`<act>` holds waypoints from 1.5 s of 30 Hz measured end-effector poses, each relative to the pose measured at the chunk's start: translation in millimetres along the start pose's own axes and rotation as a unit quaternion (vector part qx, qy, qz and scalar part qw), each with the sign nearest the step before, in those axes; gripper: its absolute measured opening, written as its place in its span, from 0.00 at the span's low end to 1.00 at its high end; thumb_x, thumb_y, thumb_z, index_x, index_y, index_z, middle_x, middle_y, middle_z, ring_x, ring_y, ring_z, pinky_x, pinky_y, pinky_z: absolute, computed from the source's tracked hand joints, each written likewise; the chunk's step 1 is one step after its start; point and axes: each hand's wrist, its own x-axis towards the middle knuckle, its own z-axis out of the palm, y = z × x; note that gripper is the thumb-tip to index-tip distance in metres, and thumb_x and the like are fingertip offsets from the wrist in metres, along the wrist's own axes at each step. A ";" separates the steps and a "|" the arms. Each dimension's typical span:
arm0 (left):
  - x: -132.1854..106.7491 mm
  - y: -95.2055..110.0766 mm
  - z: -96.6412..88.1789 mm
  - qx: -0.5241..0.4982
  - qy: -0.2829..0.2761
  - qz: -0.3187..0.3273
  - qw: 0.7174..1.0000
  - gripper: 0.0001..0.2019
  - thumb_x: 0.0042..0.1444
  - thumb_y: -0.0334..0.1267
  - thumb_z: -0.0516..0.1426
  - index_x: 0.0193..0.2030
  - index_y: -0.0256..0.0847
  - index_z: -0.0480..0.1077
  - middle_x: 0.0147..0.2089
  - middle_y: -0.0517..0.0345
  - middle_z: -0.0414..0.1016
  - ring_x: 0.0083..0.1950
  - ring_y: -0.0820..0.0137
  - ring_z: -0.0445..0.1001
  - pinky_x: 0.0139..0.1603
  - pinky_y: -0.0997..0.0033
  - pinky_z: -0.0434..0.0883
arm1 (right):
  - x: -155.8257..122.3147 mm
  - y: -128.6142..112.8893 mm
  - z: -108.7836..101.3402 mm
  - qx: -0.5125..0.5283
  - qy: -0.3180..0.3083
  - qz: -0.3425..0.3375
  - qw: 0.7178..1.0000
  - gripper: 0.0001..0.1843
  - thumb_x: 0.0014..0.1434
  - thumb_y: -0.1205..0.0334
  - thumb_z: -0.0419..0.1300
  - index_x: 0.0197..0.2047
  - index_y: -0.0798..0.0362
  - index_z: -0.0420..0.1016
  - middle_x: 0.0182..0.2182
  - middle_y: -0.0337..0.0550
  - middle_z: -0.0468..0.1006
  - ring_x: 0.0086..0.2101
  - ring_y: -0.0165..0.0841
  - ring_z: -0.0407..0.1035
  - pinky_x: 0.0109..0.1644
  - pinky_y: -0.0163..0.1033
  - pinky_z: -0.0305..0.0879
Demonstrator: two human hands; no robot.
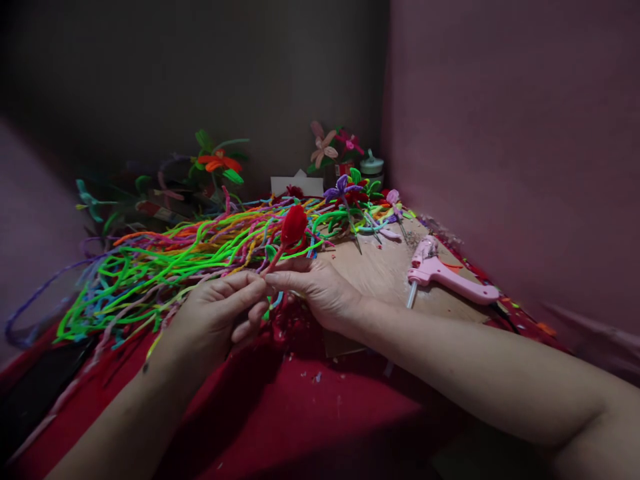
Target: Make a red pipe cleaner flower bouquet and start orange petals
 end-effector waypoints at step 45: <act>3.8 -4.7 -4.7 -0.054 -0.021 0.002 0.998 0.08 0.55 0.38 0.57 0.29 0.38 0.65 0.19 0.68 0.61 0.14 0.85 0.47 0.14 0.84 0.47 | 1.2 1.8 -4.2 0.005 -0.017 -0.014 1.000 0.05 0.46 0.67 0.67 0.29 0.51 0.80 0.26 0.35 0.78 0.29 0.27 0.71 0.37 0.34 0.64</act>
